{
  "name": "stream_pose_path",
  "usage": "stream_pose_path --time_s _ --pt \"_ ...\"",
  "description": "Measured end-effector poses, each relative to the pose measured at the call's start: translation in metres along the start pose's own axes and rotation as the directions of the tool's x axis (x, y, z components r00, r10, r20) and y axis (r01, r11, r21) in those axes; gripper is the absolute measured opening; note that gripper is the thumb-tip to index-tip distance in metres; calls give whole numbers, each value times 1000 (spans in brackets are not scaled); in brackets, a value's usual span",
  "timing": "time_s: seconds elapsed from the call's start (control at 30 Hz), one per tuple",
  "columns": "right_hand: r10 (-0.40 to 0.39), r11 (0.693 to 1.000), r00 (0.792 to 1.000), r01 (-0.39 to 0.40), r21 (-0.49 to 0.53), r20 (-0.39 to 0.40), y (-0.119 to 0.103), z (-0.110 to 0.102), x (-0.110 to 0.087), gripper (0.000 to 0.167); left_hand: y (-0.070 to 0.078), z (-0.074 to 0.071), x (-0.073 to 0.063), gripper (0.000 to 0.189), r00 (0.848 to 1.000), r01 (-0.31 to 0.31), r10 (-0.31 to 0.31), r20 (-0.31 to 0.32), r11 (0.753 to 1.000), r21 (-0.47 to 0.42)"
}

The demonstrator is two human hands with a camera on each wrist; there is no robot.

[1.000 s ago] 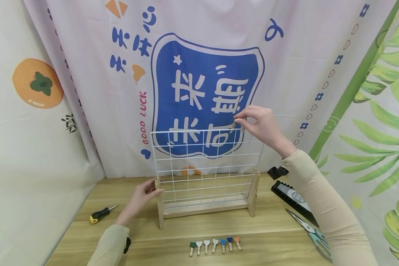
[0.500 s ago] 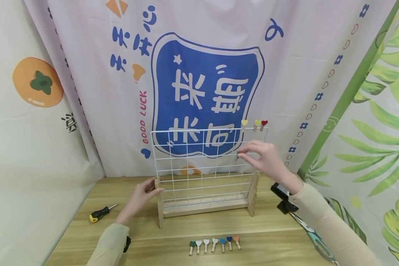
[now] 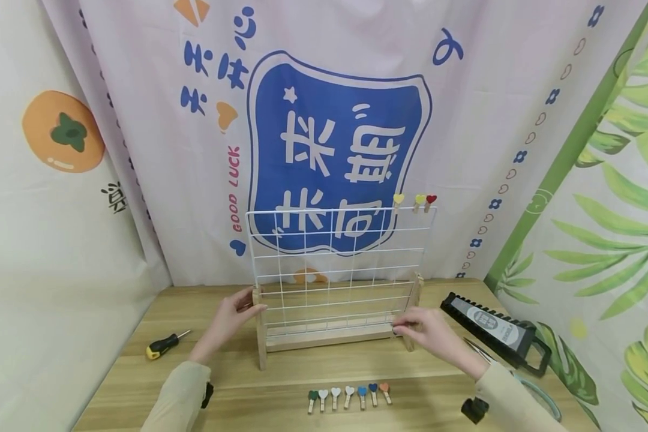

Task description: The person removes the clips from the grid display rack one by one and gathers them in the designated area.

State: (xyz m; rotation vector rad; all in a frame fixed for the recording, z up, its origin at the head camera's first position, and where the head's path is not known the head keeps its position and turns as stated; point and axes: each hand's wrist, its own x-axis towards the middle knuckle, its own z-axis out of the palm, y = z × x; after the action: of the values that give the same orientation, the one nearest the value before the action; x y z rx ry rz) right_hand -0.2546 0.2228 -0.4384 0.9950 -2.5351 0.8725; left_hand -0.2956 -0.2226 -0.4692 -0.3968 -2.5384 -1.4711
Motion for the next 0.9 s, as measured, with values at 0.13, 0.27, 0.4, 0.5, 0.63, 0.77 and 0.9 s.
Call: stream_pose_path --time_s 0.13,0.27,0.4,0.5,0.63,0.77,0.9 --pt "103 991 988 -111 70 111 9 17 -19 10 1 -1 0 49 1000 -18 18 1 1000 -17" --pt "158 980 967 -178 85 201 19 30 -34 14 2 -1 0 49 1000 -25 25 5 999 -41" --pt "178 974 948 -208 88 265 26 40 -45 15 2 0 0 50 1000 -22 23 9 999 -27" --pt "178 972 936 -216 96 304 29 44 -50 13 2 -1 1 51 1000 -10 10 6 1000 -17" --pt "167 971 924 -215 105 345 31 48 -53 12 2 -1 1 52 1000 -11 11 1 1000 3" --pt "178 963 906 -240 120 384 34 53 -54 12 2 -1 1 53 1000 -11 11 -2 1000 4" --pt "198 949 888 -279 146 415 37 58 -55 13 1 0 1 53 1000 0 0 4 1000 -11"
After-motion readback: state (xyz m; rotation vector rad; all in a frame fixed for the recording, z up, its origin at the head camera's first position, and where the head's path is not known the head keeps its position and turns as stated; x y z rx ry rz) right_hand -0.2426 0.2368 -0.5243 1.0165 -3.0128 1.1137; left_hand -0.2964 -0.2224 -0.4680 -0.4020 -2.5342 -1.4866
